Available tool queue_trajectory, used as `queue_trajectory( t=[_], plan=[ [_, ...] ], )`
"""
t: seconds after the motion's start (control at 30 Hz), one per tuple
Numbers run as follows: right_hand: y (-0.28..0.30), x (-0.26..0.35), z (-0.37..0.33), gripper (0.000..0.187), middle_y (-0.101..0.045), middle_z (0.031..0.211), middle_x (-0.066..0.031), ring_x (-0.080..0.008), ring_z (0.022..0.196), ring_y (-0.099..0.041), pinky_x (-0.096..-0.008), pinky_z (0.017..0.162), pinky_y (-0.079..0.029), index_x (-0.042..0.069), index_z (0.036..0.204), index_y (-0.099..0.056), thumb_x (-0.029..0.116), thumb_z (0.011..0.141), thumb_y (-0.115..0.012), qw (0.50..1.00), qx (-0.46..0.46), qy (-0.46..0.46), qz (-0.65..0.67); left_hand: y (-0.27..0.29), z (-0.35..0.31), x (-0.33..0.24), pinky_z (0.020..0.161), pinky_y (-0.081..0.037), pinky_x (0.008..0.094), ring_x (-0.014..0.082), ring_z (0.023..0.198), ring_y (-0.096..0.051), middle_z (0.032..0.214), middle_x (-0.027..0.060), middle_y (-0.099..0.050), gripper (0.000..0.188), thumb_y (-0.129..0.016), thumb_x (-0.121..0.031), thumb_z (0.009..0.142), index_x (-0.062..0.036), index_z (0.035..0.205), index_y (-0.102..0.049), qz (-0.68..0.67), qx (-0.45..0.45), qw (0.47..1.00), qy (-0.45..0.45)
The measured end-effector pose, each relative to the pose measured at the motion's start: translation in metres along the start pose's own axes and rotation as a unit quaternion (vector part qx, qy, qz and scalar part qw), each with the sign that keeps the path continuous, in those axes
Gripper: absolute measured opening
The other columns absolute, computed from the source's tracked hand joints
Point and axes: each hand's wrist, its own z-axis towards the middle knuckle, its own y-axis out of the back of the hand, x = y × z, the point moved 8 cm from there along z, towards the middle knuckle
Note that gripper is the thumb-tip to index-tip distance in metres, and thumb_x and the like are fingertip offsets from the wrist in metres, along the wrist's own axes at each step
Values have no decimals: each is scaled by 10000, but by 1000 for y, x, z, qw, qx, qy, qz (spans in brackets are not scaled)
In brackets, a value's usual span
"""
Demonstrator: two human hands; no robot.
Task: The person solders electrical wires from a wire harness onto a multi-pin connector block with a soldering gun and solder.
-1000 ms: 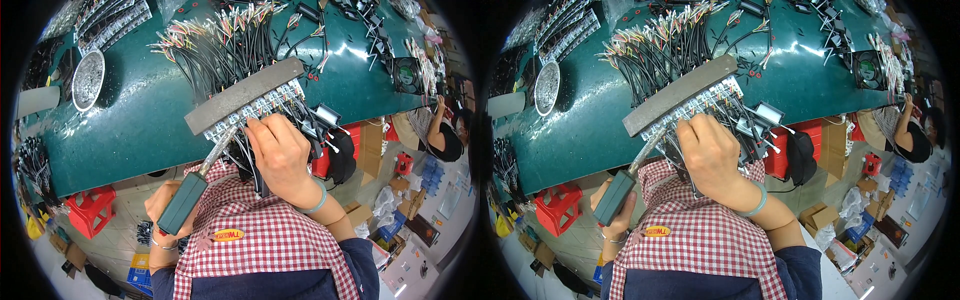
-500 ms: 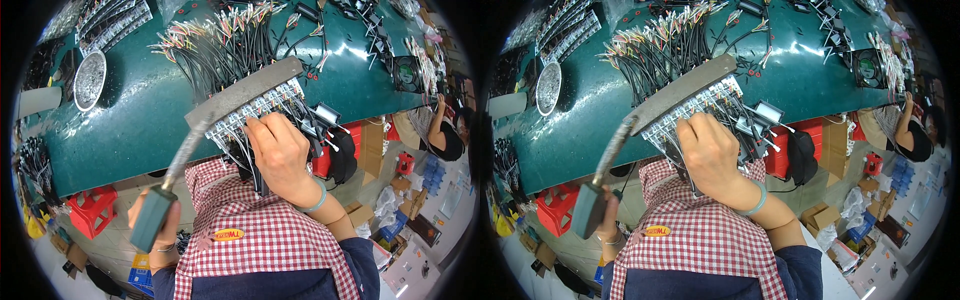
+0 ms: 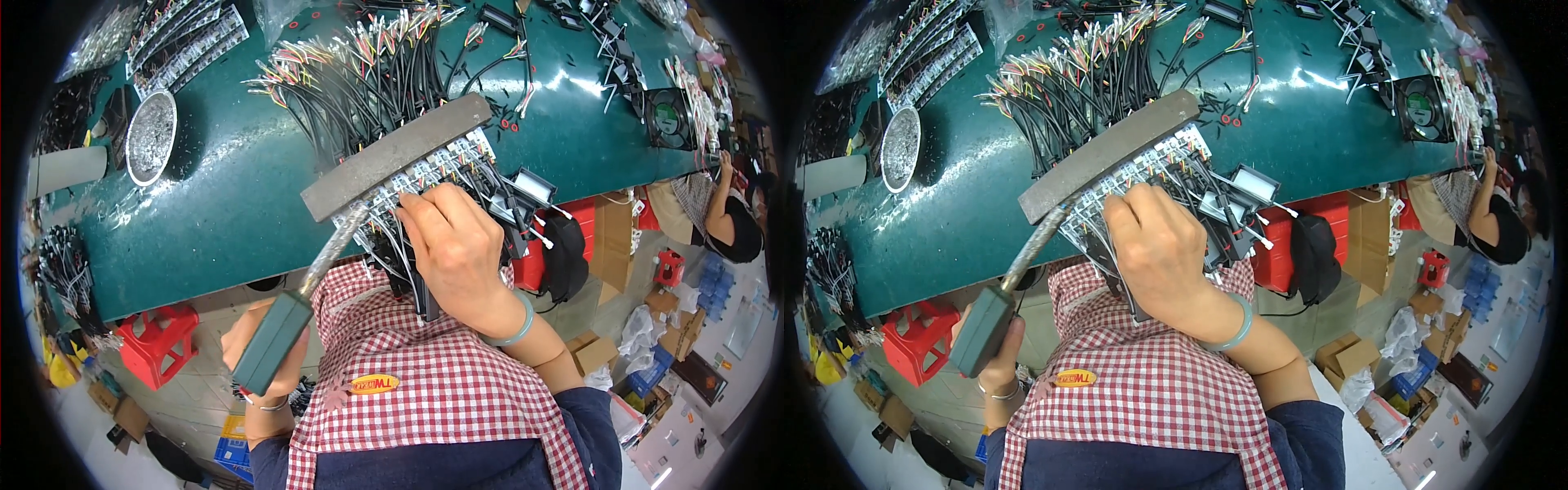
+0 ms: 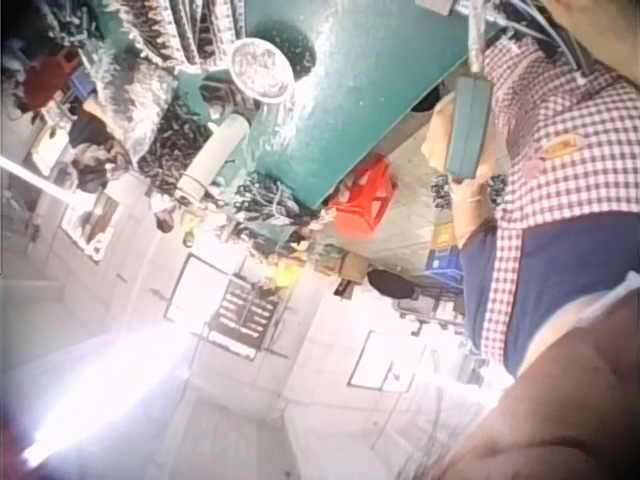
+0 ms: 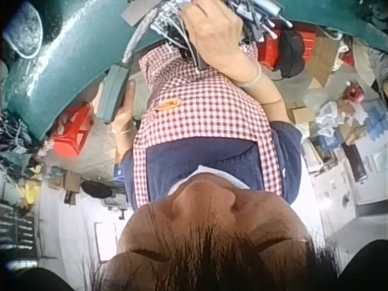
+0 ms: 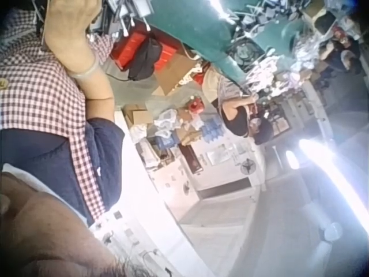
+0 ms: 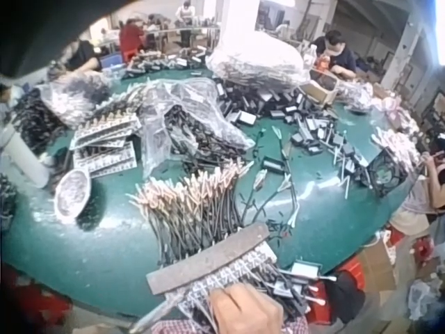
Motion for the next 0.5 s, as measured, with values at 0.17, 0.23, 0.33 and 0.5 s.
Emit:
queue_trajectory(
  t=[0.17, 0.23, 0.33, 0.5],
  plan=[
    [-1, -1, -1, 192, -554, 760, -87, -237, 665, -591, -340, 558, -478, -18, 895, -670, -20, 718, -744, 1000, -2, -2, -1, -16, 6, -1, 597, -527, 309, 277, 668, -675, 806, 157, -666, 199, -695, 32, 622, 58, 816, -662, -24, 53, 998, -31],
    [-2, -3, -1, 192, -553, 761, -86, -236, 664, -590, -339, 558, -478, -17, 895, -670, -21, 718, -744, 1000, -5, -5, -1, -17, 7, 0, 597, -526, 307, 275, 666, -674, 804, 156, -665, 199, -696, 28, 620, 56, 813, -661, -22, 59, 998, -27],
    [-2, 0, -2, 168, -492, 722, -53, -194, 641, -563, -304, 515, -460, 14, 858, -647, 21, 691, -658, 999, -35, 26, -18, -19, 7, 5, 594, -522, 304, 272, 657, -671, 798, 154, -663, 204, -699, 17, 613, 51, 810, -661, -26, 64, 998, -12],
    [-3, 0, -2, 170, -503, 732, -49, -190, 647, -564, -301, 518, -462, 12, 862, -648, 23, 692, -656, 999, -32, 24, -22, -20, 6, 8, 572, -508, 305, 276, 631, -657, 776, 152, -653, 218, -708, -12, 596, 38, 803, -658, -22, 70, 997, -25]
  ],
)
